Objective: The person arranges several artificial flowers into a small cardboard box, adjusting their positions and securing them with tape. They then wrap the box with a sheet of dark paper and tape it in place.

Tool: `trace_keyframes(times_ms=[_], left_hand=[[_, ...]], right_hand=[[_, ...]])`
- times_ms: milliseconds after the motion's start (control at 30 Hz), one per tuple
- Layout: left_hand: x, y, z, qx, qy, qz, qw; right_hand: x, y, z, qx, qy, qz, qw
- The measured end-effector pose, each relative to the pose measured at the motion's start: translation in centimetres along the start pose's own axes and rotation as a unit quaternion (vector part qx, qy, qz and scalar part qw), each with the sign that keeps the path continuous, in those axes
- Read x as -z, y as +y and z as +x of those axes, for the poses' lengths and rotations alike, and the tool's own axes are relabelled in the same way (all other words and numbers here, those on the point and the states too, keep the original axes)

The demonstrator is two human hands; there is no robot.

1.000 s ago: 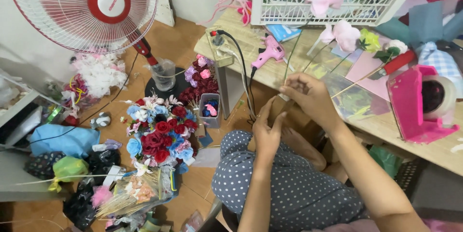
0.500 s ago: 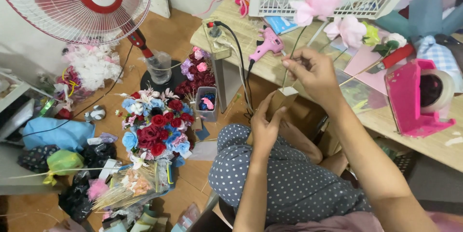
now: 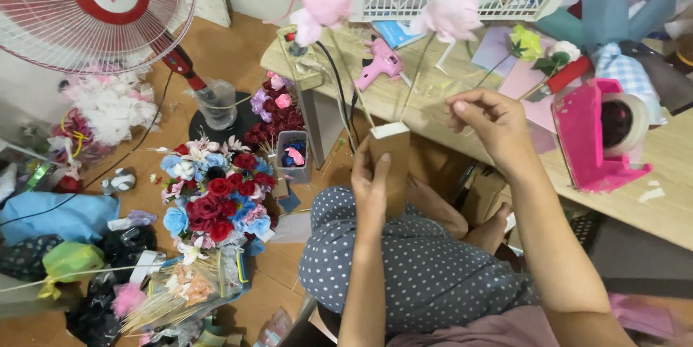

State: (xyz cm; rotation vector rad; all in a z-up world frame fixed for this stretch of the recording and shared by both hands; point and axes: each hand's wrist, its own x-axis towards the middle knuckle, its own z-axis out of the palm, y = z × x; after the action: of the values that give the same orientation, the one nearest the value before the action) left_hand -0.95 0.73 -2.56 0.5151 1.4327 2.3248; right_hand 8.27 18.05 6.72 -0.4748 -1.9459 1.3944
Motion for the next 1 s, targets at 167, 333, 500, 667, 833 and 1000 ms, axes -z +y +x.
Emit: trace_keyframes(times_ms=[167,333,500,667,833,1000], left_hand=[[-0.5,1.1,-0.4,-0.01,0.025,-0.036,0.999],[-0.7,0.4,-0.1,-0.023,0.037,-0.046,0.998],[0.0,-0.7,0.3,0.038,0.028,-0.147,0.988],[0.4,-1.3,0.5,-0.019,0.026,-0.063,0.997],[0.4,-0.8,0.8,-0.003,0.019,-0.082,0.996],[0.2,-0.1,0.5,-0.004,0.027,-0.082,0.996]], right_hand=[[6.5,7.6,1.2,-0.089,0.025,-0.198,0.976],[8.5,9.1,2.1,-0.235,0.017,-0.386,0.892],[7.8,8.8,4.4,-0.317,0.024,-0.428,0.846],[9.3,8.4,2.8,-0.364,0.081,-0.235,0.898],[8.9,6.7,0.4,-0.298,0.143,-0.09,0.939],[8.5,7.7,-0.5,-0.132,0.159,-0.032,0.978]])
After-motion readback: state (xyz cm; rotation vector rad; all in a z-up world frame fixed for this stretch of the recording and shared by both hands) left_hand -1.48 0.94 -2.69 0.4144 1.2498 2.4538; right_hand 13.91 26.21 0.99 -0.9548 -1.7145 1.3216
